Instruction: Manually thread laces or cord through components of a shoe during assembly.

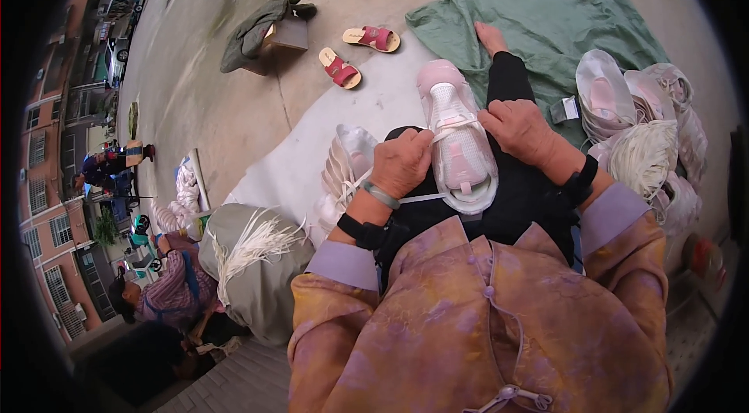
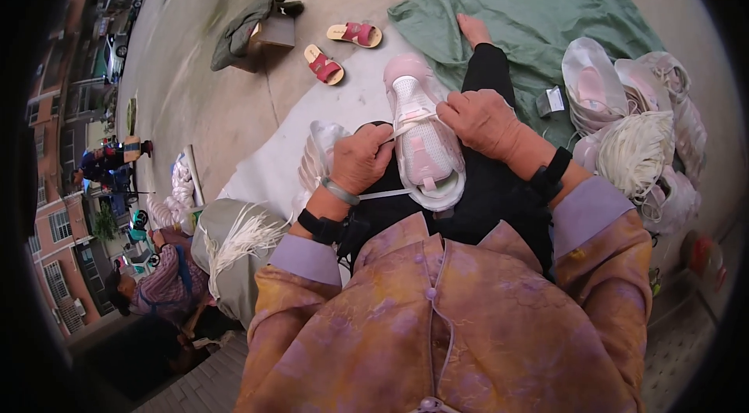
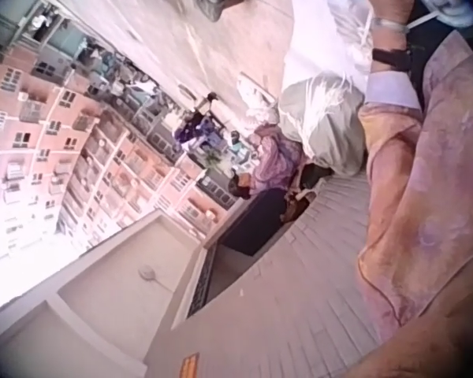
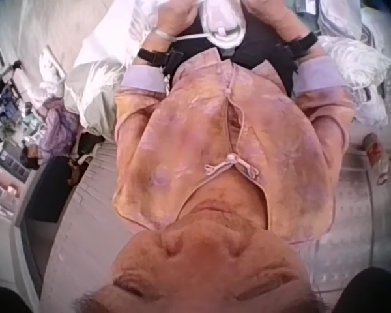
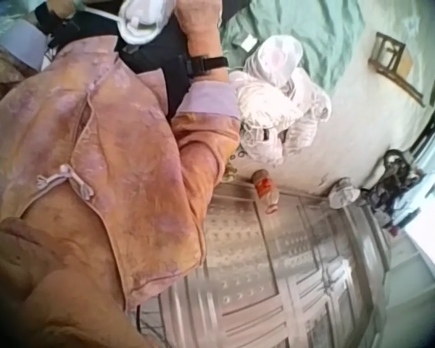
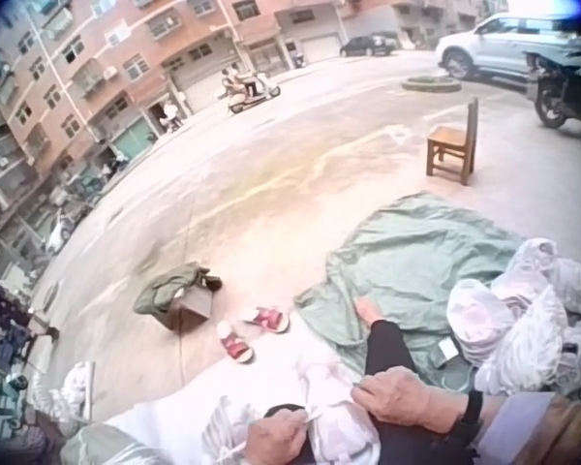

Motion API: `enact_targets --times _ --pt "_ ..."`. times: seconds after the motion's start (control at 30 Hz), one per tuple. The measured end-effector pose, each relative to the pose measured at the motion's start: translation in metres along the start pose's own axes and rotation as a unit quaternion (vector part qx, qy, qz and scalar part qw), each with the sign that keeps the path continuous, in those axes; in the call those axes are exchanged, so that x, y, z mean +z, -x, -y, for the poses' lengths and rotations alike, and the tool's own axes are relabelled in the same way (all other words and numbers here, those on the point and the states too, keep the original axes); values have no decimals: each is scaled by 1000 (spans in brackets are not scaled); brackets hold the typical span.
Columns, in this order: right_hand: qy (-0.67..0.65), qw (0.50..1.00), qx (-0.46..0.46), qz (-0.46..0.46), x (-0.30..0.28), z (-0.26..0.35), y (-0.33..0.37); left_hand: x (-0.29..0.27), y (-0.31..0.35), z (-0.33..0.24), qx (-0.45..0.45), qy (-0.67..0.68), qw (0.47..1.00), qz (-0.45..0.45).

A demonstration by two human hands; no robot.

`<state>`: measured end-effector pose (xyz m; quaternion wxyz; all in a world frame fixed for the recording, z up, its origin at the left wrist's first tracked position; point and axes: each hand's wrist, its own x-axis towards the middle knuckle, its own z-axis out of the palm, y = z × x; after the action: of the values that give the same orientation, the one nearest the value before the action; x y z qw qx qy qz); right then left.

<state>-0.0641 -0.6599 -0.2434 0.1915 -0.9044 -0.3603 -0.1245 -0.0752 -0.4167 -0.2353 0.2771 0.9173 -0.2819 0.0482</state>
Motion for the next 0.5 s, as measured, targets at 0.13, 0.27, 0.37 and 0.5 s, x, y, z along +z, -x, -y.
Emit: enact_targets --times 0.13,0.27,0.37,0.5 --pt "-11 1000 -1 2 19 0 1 -21 20 11 -19 -127 989 79" --pt "-44 997 63 -10 5 -11 48 -14 37 23 -9 -105 994 37" --pt "-28 993 119 1 21 -52 116 -37 63 40 -18 -118 993 19" --pt "-44 989 136 41 23 -109 189 -110 114 61 -103 -195 971 89"
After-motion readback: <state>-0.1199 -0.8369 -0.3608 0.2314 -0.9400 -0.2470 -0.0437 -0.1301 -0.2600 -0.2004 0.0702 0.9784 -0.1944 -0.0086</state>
